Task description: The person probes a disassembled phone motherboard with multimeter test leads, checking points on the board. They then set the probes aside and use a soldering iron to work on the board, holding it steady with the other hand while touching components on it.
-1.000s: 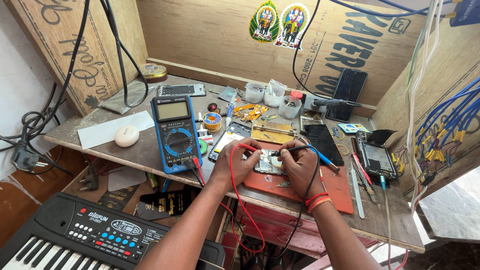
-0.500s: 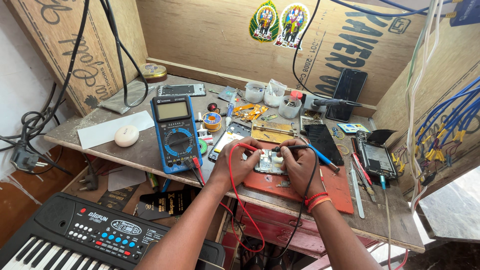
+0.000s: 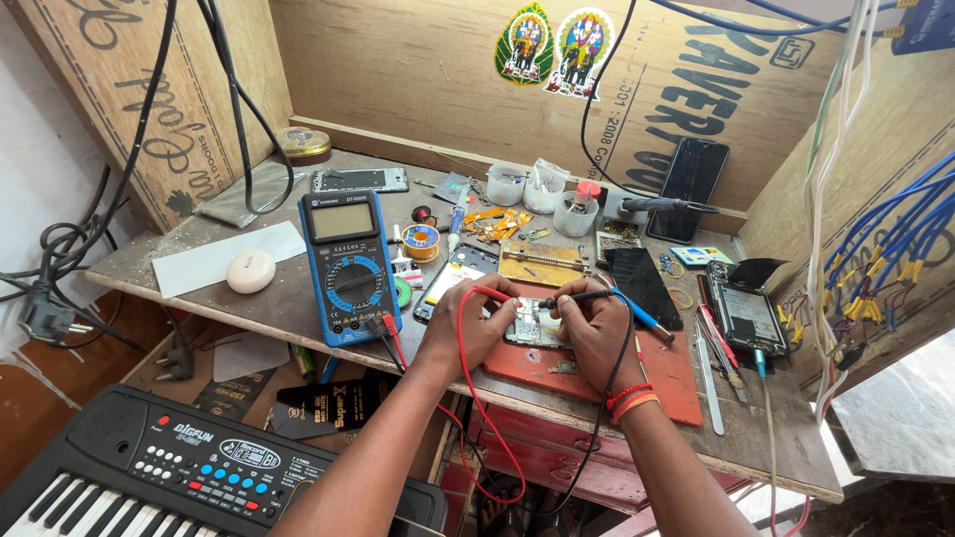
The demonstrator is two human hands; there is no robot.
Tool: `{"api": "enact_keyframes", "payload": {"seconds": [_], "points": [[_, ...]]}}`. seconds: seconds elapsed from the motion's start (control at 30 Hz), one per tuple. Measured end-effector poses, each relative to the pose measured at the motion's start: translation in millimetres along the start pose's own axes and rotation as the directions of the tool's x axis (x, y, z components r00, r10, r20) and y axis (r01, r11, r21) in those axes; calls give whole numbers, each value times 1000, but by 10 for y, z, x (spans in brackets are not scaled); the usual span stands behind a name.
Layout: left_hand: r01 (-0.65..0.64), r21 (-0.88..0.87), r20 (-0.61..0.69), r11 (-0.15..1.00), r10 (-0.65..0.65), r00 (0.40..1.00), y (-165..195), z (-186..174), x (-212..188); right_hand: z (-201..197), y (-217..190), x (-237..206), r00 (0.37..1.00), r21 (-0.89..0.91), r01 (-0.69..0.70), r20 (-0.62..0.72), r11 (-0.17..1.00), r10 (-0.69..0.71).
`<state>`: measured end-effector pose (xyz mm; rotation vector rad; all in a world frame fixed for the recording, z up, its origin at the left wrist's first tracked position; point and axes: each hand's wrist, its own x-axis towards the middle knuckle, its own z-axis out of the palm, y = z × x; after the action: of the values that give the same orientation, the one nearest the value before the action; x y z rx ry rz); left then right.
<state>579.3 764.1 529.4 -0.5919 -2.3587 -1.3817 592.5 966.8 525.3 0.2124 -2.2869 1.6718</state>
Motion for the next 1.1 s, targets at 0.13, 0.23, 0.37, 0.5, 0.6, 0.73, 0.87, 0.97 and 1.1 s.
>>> {"api": "enact_keyframes", "payload": {"seconds": [0.13, 0.23, 0.37, 0.5, 0.6, 0.73, 0.87, 0.97, 1.1], "points": [[-17, -4, -15, 1000, 17, 1000, 15, 9, 2, -21, 24, 9, 1000, 5, 18, 15, 1000, -19], [-34, 6, -22, 999, 34, 999, 32, 3, -4, -23, 28, 1, 1000, 5, 10, 14, 1000, -10], [-5, -20, 19, 1000, 5, 1000, 49, 2, -13, -24, 23, 0, 1000, -14, 11, 1, 1000, -11], [-19, 1, -5, 1000, 19, 1000, 55, 18, -13, -50, 22, -6, 1000, -23, 22, 15, 999, -22], [-18, 0, -7, 1000, 18, 1000, 58, 23, -19, -56, 24, -8, 1000, -30, 14, 7, 999, -14], [-11, -7, -4, 1000, 11, 1000, 75, 18, -14, -38, 27, 1, 1000, -10, 22, -19, 1000, -22], [-11, -23, 14, 1000, 12, 1000, 103, 20, -27, -74, 30, -12, 999, -24, 32, 12, 999, -31], [-15, -12, -2, 1000, 15, 1000, 118, 35, -21, -85, 30, -12, 1000, -50, 17, 8, 999, -17], [-11, -26, 6, 1000, 11, 1000, 116, 68, -23, -94, 42, -13, 1000, -45, 17, 6, 999, -16]]}}
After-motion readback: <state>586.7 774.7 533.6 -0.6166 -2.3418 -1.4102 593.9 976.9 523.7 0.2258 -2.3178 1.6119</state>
